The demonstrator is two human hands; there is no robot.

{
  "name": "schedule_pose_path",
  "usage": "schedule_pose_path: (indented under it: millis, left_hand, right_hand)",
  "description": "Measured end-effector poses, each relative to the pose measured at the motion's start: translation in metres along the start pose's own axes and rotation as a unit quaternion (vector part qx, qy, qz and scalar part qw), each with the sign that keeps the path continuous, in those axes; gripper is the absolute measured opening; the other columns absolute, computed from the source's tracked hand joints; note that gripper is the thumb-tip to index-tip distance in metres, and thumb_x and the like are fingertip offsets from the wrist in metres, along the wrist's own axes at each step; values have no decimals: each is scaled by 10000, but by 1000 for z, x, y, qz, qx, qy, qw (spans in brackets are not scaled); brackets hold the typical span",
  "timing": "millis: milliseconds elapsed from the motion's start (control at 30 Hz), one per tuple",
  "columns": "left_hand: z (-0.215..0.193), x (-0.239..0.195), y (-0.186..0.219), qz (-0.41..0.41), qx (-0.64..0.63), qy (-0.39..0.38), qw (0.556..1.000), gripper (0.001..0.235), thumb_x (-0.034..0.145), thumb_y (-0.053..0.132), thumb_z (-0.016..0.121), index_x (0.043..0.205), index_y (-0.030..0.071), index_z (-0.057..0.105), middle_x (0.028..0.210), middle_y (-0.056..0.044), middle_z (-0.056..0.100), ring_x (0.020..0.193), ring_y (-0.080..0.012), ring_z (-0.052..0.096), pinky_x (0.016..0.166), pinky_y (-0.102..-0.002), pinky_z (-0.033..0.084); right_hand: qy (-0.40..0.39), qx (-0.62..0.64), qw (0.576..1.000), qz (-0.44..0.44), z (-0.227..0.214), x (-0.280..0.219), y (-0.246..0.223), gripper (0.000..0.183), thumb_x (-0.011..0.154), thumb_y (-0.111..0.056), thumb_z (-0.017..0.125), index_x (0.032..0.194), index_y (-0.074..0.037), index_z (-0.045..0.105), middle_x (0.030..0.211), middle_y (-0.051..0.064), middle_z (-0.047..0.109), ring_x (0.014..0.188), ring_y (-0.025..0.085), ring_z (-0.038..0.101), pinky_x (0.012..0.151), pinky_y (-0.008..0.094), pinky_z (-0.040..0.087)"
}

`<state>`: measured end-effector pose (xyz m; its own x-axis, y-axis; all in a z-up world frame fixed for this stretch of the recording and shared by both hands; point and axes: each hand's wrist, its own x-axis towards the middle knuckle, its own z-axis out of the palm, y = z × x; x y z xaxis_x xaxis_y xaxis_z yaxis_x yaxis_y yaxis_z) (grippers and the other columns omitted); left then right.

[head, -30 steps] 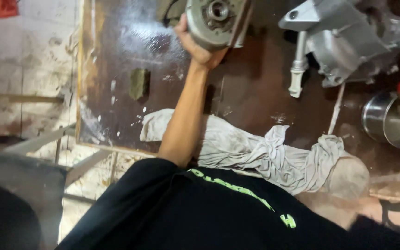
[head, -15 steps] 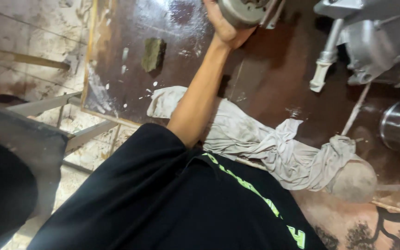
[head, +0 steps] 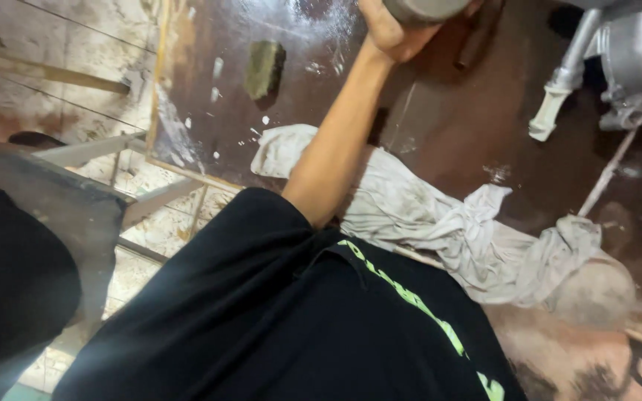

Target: Cleaning and inspecting a motorcycle flywheel and other engine components on a workbench.

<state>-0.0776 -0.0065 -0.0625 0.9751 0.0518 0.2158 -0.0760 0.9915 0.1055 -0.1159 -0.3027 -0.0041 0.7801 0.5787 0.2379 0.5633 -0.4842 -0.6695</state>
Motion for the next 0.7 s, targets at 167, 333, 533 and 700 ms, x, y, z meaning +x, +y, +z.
schedule_pose_path:
  millis: [167, 333, 533, 700]
  left_hand:
    - [19, 61, 17, -8, 16, -69, 997, 803, 1028, 704, 275, 1444, 68, 532, 1402, -197, 609, 1218, -399, 624, 923, -627, 549]
    - [-8, 62, 12, -10, 11, -60, 998, 808, 1031, 713, 262, 1439, 70, 533, 1388, -194, 613, 1204, -408, 629, 903, -642, 562]
    - [-1, 79, 15, -21, 34, -54, 998, 791, 1008, 716, 324, 1388, 59, 550, 1305, -186, 640, 1144, -398, 630, 886, -604, 565]
    - [-126, 64, -11, 430, 676, 41, 597, 745, 721, 337, 884, 1304, 114, 478, 1224, -44, 529, 1106, -256, 539, 973, -427, 470]
  right_hand:
    - [37, -18, 999, -36, -6, 48, 11, 202, 997, -188, 719, 1069, -6, 671, 1229, 176, 696, 1037, 300, 681, 1146, 485, 421]
    - [15, -19, 1000, -19, -7, 29, 11, 196, 989, -184, 722, 1050, -4, 674, 1226, 180, 697, 1009, 303, 687, 1142, 491, 413]
    - [14, -37, 999, -7, -5, 114, -66, 189, 980, -179, 725, 1027, -2, 677, 1221, 185, 699, 975, 306, 694, 1138, 499, 403]
    - [1, -45, 997, 61, -9, 143, -148, 185, 973, -175, 728, 1008, -1, 679, 1218, 189, 700, 947, 309, 700, 1134, 505, 395]
